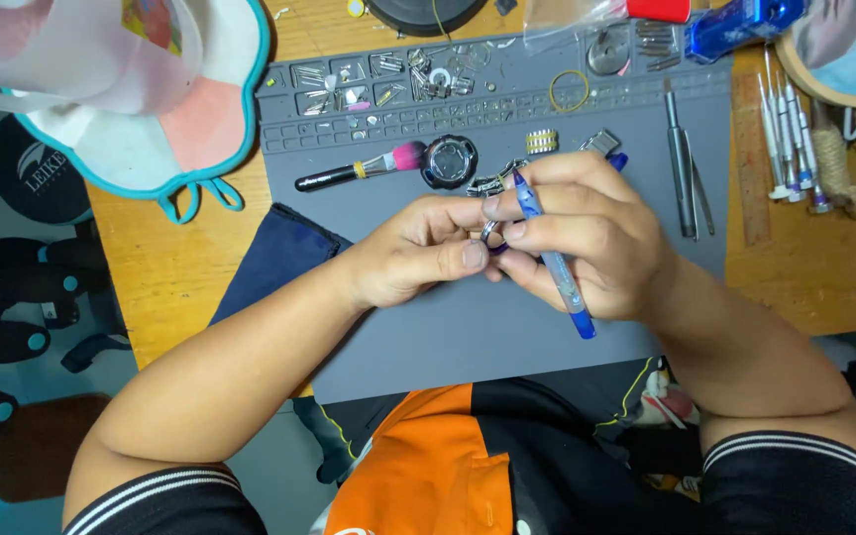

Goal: Applying blue ink to the inner rim of a watch case using a marker pen.

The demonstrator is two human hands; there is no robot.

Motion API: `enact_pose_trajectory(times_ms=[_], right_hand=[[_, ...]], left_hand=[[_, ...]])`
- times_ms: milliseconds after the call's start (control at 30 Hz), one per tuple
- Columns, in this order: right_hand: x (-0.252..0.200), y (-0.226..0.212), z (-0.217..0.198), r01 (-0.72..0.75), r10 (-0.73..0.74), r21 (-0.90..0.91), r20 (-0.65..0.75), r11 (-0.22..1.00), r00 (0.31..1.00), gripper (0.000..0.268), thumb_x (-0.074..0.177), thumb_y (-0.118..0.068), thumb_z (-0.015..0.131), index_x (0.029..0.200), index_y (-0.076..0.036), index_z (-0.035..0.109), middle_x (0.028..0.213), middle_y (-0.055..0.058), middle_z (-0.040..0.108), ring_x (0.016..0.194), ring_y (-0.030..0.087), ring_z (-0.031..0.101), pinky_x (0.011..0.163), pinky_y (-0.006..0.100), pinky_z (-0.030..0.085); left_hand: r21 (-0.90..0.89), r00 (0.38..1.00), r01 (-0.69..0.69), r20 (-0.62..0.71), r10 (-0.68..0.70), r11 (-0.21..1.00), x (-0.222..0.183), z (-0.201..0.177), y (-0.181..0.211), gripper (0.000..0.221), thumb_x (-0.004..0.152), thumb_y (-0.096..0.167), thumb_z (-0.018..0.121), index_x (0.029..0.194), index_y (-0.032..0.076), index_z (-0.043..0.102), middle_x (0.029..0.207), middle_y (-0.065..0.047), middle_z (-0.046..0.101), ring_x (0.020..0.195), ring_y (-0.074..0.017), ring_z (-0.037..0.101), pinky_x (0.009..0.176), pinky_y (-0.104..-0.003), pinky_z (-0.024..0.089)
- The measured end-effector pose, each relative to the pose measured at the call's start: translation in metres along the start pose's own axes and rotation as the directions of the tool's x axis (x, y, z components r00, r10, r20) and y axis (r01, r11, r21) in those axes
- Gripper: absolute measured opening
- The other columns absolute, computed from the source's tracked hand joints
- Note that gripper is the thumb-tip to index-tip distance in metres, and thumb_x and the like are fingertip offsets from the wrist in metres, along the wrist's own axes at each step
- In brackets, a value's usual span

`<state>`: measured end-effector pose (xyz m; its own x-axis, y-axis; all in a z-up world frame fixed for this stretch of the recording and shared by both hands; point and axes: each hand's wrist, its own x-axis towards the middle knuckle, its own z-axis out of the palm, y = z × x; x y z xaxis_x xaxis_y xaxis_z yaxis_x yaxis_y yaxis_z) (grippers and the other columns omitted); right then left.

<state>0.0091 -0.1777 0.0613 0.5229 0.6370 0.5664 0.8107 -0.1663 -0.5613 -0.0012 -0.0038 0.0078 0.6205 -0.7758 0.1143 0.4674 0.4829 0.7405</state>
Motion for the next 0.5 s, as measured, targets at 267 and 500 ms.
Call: enact_pose_trajectory(times_ms=[267,500], right_hand=[[0.0032,-0.0009,-0.0025,0.051,-0.049,-0.074,0.033,0.996,0.998,0.027,0.073,0.0,0.064,0.092,0.0,0.044,0.088,0.018,0.053,0.083,0.034,0.049,0.073,0.036,0.044],[0.0068,-0.0051,-0.0064,-0.04,0.039,-0.04,-0.018,0.998,0.999,0.027,0.074,-0.002,0.061,0.093,0.0,0.042,0.093,0.02,0.052,0.084,0.034,0.053,0.079,0.039,0.045]], left_hand=[[-0.051,0.999,-0.004,-0.047,0.002,0.999,0.0004,0.0003,-0.0051,0.044,0.081,0.021,0.054,0.118,0.005,0.038,0.099,-0.004,0.051,0.089,-0.011,0.049,0.075,-0.023,0.046],[0.144,0.964,-0.067,-0.245,0.101,0.987,0.0026,0.0039,0.002,0.032,0.079,0.021,0.053,0.105,0.003,0.046,0.091,-0.008,0.055,0.082,-0.0127,0.053,0.071,-0.023,0.045]])
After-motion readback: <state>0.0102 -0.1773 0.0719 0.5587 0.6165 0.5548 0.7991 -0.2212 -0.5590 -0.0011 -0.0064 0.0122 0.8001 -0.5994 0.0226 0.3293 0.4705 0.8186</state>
